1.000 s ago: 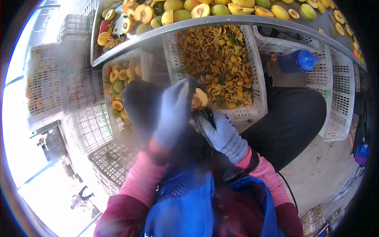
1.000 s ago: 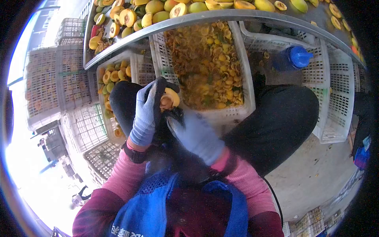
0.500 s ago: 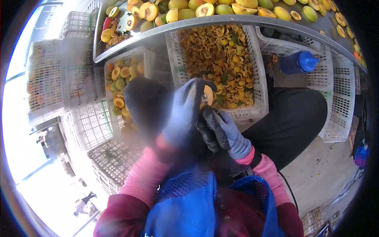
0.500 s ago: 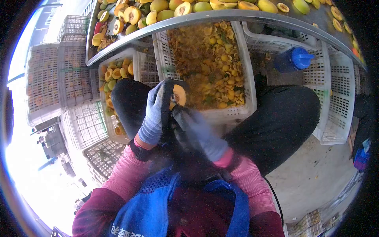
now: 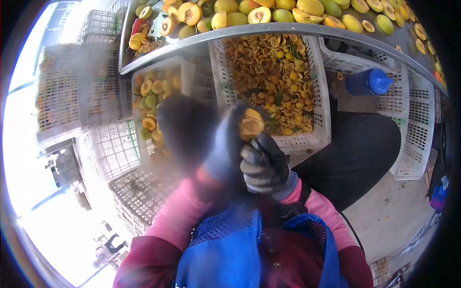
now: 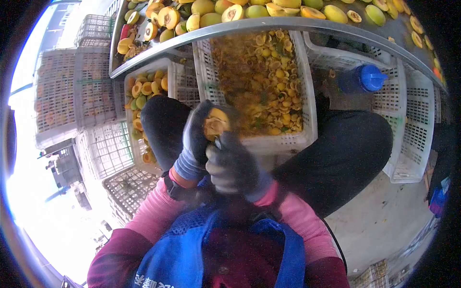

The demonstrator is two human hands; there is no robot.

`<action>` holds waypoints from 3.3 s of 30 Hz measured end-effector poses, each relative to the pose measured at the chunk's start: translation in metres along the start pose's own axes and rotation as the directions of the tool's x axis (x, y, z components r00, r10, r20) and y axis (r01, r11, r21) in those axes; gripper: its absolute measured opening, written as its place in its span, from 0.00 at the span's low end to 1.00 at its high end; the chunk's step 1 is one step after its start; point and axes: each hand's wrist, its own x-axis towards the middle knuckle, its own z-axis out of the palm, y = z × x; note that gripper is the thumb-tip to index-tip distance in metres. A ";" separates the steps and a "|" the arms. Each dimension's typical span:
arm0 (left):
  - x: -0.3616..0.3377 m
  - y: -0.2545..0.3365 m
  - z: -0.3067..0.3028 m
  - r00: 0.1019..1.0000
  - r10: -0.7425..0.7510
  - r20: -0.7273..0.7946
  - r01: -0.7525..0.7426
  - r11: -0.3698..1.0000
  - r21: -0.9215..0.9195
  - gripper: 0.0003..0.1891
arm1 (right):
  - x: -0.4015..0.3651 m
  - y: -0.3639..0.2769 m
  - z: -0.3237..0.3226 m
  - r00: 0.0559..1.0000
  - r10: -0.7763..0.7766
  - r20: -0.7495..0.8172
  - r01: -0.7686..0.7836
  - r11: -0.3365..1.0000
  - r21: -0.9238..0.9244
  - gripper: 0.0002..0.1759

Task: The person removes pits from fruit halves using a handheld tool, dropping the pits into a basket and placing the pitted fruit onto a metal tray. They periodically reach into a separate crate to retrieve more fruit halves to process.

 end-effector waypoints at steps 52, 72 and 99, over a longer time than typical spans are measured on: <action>0.010 0.056 0.028 0.927 0.369 0.064 -0.359 0.829 0.430 0.18 | 0.018 -0.015 0.025 0.533 -0.795 0.291 -0.208 -0.456 -0.865 0.20; -0.010 0.020 0.024 0.842 0.533 0.088 -0.450 0.603 0.659 0.16 | 0.004 0.010 0.046 0.455 -0.805 0.381 -0.131 -0.484 -0.865 0.12; -0.018 0.012 0.039 0.946 0.325 0.013 -0.271 0.766 0.583 0.12 | -0.025 0.006 -0.021 0.525 -0.849 -0.058 -0.089 0.013 -0.996 0.15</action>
